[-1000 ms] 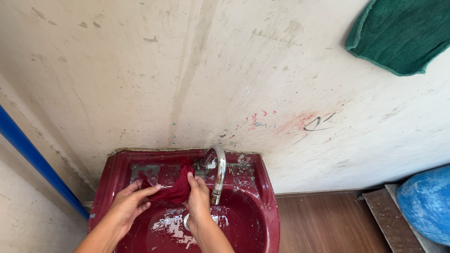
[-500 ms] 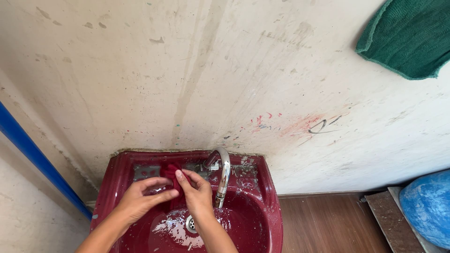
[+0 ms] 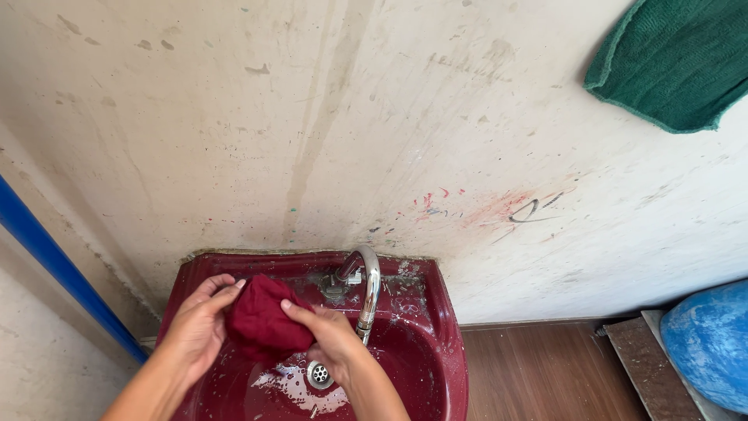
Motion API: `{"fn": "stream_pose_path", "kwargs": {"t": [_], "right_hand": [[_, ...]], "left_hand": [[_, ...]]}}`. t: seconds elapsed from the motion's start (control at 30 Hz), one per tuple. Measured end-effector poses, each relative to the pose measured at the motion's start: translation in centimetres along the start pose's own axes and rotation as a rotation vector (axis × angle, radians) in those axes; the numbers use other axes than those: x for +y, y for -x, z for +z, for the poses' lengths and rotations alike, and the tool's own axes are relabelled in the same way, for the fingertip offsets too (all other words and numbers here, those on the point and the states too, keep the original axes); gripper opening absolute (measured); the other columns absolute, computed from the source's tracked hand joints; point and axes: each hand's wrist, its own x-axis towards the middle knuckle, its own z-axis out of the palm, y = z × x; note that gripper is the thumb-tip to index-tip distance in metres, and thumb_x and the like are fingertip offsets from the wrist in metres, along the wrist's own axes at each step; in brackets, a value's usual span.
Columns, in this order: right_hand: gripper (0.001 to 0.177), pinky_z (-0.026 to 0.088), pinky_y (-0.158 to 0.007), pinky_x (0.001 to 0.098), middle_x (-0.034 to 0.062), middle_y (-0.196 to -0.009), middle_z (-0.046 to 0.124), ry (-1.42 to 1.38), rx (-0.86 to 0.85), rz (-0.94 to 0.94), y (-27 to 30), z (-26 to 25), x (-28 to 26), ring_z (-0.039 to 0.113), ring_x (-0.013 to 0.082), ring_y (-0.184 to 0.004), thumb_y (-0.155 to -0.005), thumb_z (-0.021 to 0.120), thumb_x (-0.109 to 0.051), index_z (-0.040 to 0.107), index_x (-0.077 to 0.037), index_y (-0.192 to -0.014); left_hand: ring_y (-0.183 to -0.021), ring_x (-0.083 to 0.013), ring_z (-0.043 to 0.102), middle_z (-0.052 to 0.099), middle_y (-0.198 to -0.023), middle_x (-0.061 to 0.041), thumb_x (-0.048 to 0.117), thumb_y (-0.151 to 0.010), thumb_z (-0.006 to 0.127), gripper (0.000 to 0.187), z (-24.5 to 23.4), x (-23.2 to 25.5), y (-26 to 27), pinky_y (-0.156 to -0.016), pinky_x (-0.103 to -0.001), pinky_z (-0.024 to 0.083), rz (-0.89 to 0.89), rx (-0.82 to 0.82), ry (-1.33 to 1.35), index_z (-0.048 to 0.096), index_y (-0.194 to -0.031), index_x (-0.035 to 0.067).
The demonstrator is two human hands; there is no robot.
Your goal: The person scrubs a maroon sink using a steel wool pad and a red cloth under running water. They wipe the basin, the faucet, and the surrounding wall area, repeatedly rinsing the cleaning tools and wringing them out during the process.
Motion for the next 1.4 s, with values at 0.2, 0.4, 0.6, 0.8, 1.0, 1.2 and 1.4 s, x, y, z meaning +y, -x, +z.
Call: {"fn": "stream_pose_path", "kwargs": {"t": [0.2, 0.4, 0.6, 0.8, 1.0, 1.2, 1.4], "right_hand": [[0.064, 0.043, -0.108, 0.0368, 0.0117, -0.112, 0.078, -0.022, -0.064, -0.144, 1.0, -0.4, 0.9, 0.068, 0.0221, -0.117, -0.078, 0.080, -0.048, 0.069, 0.002, -0.117], [0.048, 0.034, -0.116, 0.0473, 0.0091, -0.131, 0.065, -0.569, 0.187, -0.342, 0.1, 1.6, 0.9, 0.054, 0.0237, -0.129, -0.089, 0.060, -0.047, 0.061, -0.015, -0.125], [0.038, 0.042, -0.116, 0.0446, 0.0181, -0.131, 0.060, 0.120, 0.578, -0.754, -3.3, 2.5, 0.7, 0.056, 0.0267, -0.129, -0.104, 0.053, -0.038, 0.068, -0.006, -0.114], [0.028, 0.040, -0.109, 0.0464, 0.0223, -0.136, 0.040, 0.651, 0.693, -0.922, -7.3, 3.8, 1.2, 0.042, 0.0362, -0.131, -0.100, 0.055, -0.013, 0.052, 0.002, -0.124], [0.024, 0.042, -0.102, 0.0494, 0.0227, -0.128, 0.048, 0.688, 0.787, -0.928, -11.4, 5.3, 1.4, 0.046, 0.0394, -0.121, -0.101, 0.050, -0.007, 0.051, 0.007, -0.120], [0.019, 0.044, -0.100, 0.0468, 0.0171, -0.112, 0.057, 0.586, 0.574, -0.786, -12.4, 7.9, 1.1, 0.054, 0.0320, -0.110, -0.102, 0.057, -0.019, 0.057, 0.000, -0.105], [0.026, 0.047, -0.096, 0.0489, 0.0195, -0.118, 0.061, 0.773, 0.176, -1.030, -13.8, 11.4, 1.8, 0.057, 0.0393, -0.114, -0.097, 0.061, -0.013, 0.057, -0.001, -0.120]], "left_hand": [[-0.099, -0.0164, 0.062, 0.068, -0.116, -0.009, 0.004, -0.080, 0.078, 0.052, -1.3, 2.1, 0.2, -0.076, -0.031, 0.044, 0.030, 0.140, -0.149, 0.058, -0.128, 0.010], [-0.108, -0.0207, 0.064, 0.068, -0.122, -0.008, 0.014, -0.086, 0.074, 0.044, -0.5, 0.5, -1.4, -0.081, -0.033, 0.052, 0.088, 0.155, -0.478, 0.063, -0.128, 0.006], [-0.130, -0.0270, 0.057, 0.058, -0.138, -0.012, 0.022, -0.090, 0.069, 0.050, -0.9, 0.8, -2.4, -0.106, -0.044, 0.048, 0.356, 0.235, -1.471, 0.055, -0.137, 0.011], [-0.145, -0.0393, 0.033, 0.032, -0.159, -0.025, 0.030, -0.089, 0.058, 0.077, -3.9, -1.7, -2.8, -0.113, -0.053, 0.033, 0.624, 0.315, -1.688, 0.031, -0.152, -0.005], [-0.145, -0.0411, 0.035, 0.035, -0.155, -0.029, 0.021, -0.092, 0.053, 0.069, -4.9, -3.2, -3.3, -0.117, -0.047, 0.034, 0.820, 0.321, -1.579, 0.031, -0.150, -0.010], [-0.145, -0.0371, 0.036, 0.038, -0.155, -0.025, 0.018, -0.091, 0.054, 0.067, -4.7, -3.3, -3.2, -0.113, -0.044, 0.036, 0.802, 0.353, -1.569, 0.033, -0.149, -0.008], [-0.143, -0.0397, 0.039, 0.040, -0.154, -0.027, 0.010, -0.087, 0.054, 0.066, -5.4, -3.7, -3.8, -0.113, -0.045, 0.038, 0.900, 0.331, -1.498, 0.037, -0.148, -0.008]]}}
